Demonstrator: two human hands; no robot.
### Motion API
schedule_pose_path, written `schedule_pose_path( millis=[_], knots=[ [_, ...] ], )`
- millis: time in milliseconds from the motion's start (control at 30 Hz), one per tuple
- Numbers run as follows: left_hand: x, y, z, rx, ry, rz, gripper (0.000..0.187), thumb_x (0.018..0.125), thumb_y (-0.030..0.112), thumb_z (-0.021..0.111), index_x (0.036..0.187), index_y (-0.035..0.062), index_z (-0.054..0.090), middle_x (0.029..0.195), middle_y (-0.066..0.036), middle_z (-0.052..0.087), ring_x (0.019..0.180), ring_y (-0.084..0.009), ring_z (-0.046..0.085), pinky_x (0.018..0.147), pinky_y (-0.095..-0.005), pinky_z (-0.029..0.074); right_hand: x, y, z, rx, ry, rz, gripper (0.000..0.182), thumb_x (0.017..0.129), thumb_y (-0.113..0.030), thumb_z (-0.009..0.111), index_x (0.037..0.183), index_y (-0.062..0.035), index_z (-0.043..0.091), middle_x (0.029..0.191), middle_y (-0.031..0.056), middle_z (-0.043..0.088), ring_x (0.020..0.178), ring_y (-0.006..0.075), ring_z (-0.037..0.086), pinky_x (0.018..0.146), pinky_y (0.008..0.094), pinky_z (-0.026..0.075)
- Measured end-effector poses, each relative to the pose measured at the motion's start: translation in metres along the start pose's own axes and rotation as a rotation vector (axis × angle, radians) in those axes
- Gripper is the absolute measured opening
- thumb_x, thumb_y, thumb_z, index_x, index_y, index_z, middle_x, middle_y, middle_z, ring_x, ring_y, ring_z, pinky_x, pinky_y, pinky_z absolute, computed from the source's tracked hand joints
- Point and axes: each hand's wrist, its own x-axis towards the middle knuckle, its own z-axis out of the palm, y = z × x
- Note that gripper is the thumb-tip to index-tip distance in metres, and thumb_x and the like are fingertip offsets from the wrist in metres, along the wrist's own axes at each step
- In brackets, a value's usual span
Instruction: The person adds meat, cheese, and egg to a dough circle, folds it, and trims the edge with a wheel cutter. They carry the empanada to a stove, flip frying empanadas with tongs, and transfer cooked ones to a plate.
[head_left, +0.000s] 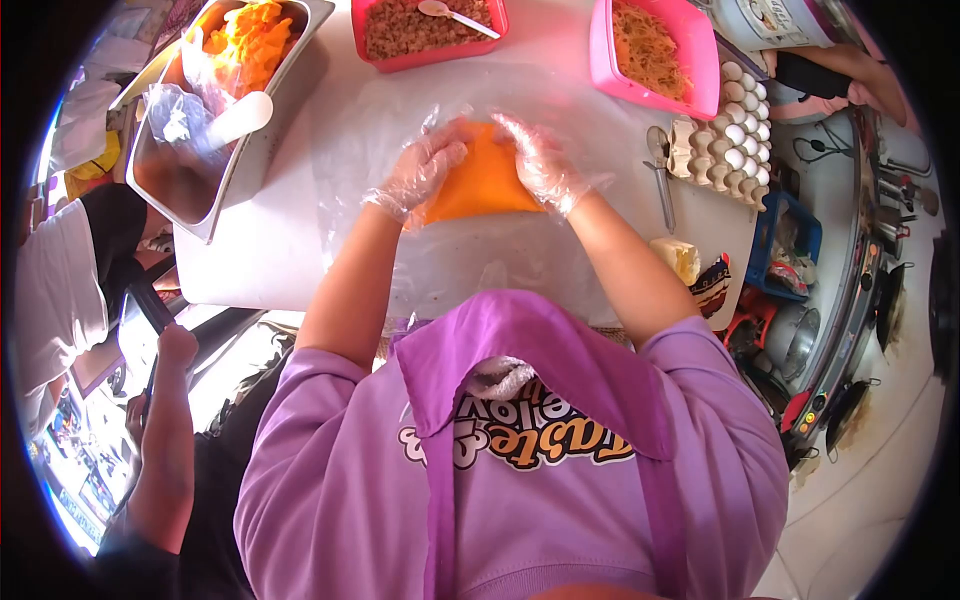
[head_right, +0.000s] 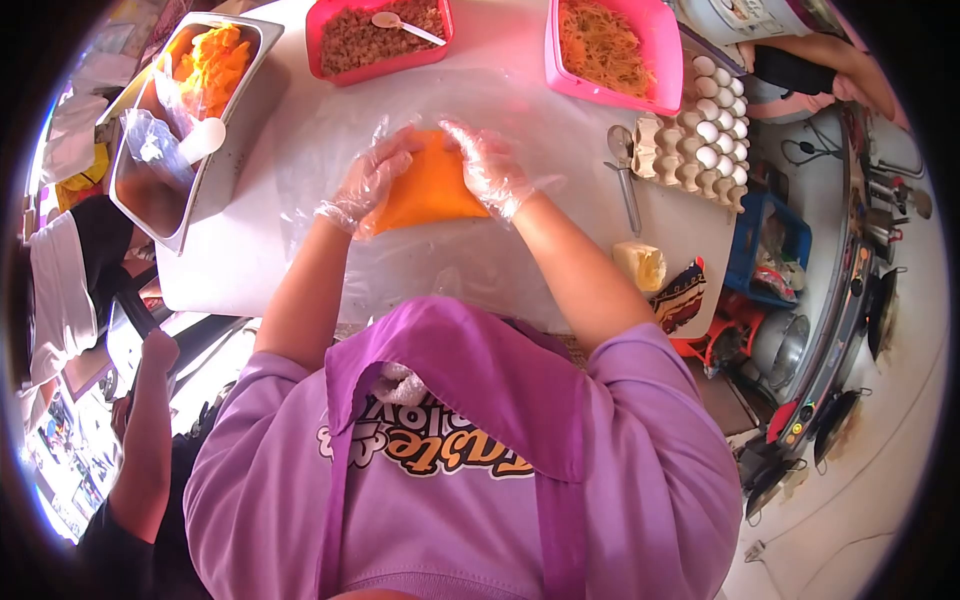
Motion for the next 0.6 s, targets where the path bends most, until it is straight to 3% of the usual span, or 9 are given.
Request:
schedule_pose_path(
  millis=[67, 200, 267, 400, 467, 500, 567, 600],
  knots=[
    [0.001, 0.001, -0.001, -0.183, -0.004, -0.031, 0.053, 0.095, 0.02, 0.045, 0.144, 0.0018, 0.036, 0.133, -0.011, 0.055, 0.124, -0.0201, 0.049, 0.106, -0.0309, 0.032, 0.003, -0.004, -0.002, -0.004, -0.057, 0.078, 0.055, 0.083, 0.006, 0.043, 0.131, -0.0194, 0.053, 0.104, 0.009, 0.065, 0.099, 0.0306, 0.06, 0.09, 0.0424, 0.047],
    [0.0, 0.004, -0.002, -0.194, -0.008, -0.034, 0.053, 0.095, 0.019, 0.043, 0.143, 0.0004, 0.036, 0.133, -0.011, 0.055, 0.125, -0.0203, 0.047, 0.106, -0.0305, 0.032, 0.005, 0.002, -0.001, -0.019, -0.064, 0.018, 0.055, 0.083, 0.006, 0.043, 0.13, -0.0207, 0.055, 0.103, 0.0095, 0.065, 0.099, 0.0308, 0.059, 0.092, 0.0423, 0.046],
    [0.001, 0.003, -0.002, -0.202, -0.017, -0.057, 0.052, 0.095, 0.017, 0.042, 0.144, 0.0003, 0.035, 0.134, -0.012, 0.055, 0.126, -0.0202, 0.047, 0.107, -0.0303, 0.032, 0.007, 0.0, -0.003, -0.135, -0.141, 0.009, 0.053, 0.083, 0.006, 0.044, 0.128, -0.0189, 0.057, 0.106, 0.0114, 0.065, 0.101, 0.0315, 0.059, 0.093, 0.0414, 0.046],
    [0.001, -0.003, 0.0, -0.197, -0.014, -0.04, 0.052, 0.096, 0.019, 0.044, 0.143, 0.0, 0.036, 0.135, -0.011, 0.054, 0.127, -0.0208, 0.046, 0.107, -0.0306, 0.031, 0.006, -0.001, -0.012, -0.026, -0.112, -0.065, 0.049, 0.083, 0.007, 0.046, 0.127, -0.0114, 0.057, 0.112, 0.0115, 0.064, 0.103, 0.0272, 0.06, 0.094, 0.0386, 0.046],
    [-0.001, 0.002, 0.001, -0.249, 0.001, -0.032, 0.052, 0.096, 0.021, 0.046, 0.142, -0.0007, 0.037, 0.135, -0.01, 0.054, 0.128, -0.0214, 0.046, 0.108, -0.0315, 0.03, 0.004, -0.003, -0.019, 0.632, 0.196, 0.248, 0.045, 0.084, 0.009, 0.045, 0.126, -0.0033, 0.056, 0.118, 0.0091, 0.062, 0.106, 0.0198, 0.058, 0.094, 0.0329, 0.046],
    [-0.001, 0.003, -0.001, -0.248, 0.003, -0.034, 0.052, 0.096, 0.021, 0.046, 0.142, -0.0007, 0.037, 0.135, -0.01, 0.054, 0.128, -0.0214, 0.046, 0.108, -0.0315, 0.03, -0.002, 0.016, -0.027, 0.667, 0.295, 0.109, 0.044, 0.086, 0.011, 0.044, 0.127, -0.0002, 0.053, 0.123, 0.0058, 0.057, 0.107, 0.0143, 0.055, 0.093, 0.0283, 0.045],
    [0.001, 0.003, -0.004, -0.246, -0.016, -0.016, 0.052, 0.094, 0.019, 0.048, 0.142, 0.0024, 0.038, 0.134, -0.012, 0.053, 0.126, -0.026, 0.048, 0.108, -0.034, 0.032, -0.021, 0.022, -0.063, 0.286, 0.341, 0.335, 0.048, 0.083, 0.016, 0.042, 0.126, -0.002, 0.052, 0.117, 0.007, 0.056, 0.103, 0.0167, 0.056, 0.092, 0.0292, 0.045],
    [0.001, 0.005, -0.004, -0.246, -0.016, -0.014, 0.052, 0.094, 0.019, 0.048, 0.142, 0.0024, 0.038, 0.134, -0.012, 0.053, 0.126, -0.026, 0.048, 0.108, -0.034, 0.032, -0.039, 0.024, -0.076, -0.305, 0.384, 0.127, 0.043, 0.084, 0.009, 0.047, 0.125, -0.0024, 0.051, 0.107, 0.0095, 0.057, 0.1, 0.0232, 0.057, 0.091, 0.034, 0.047]
  ],
)
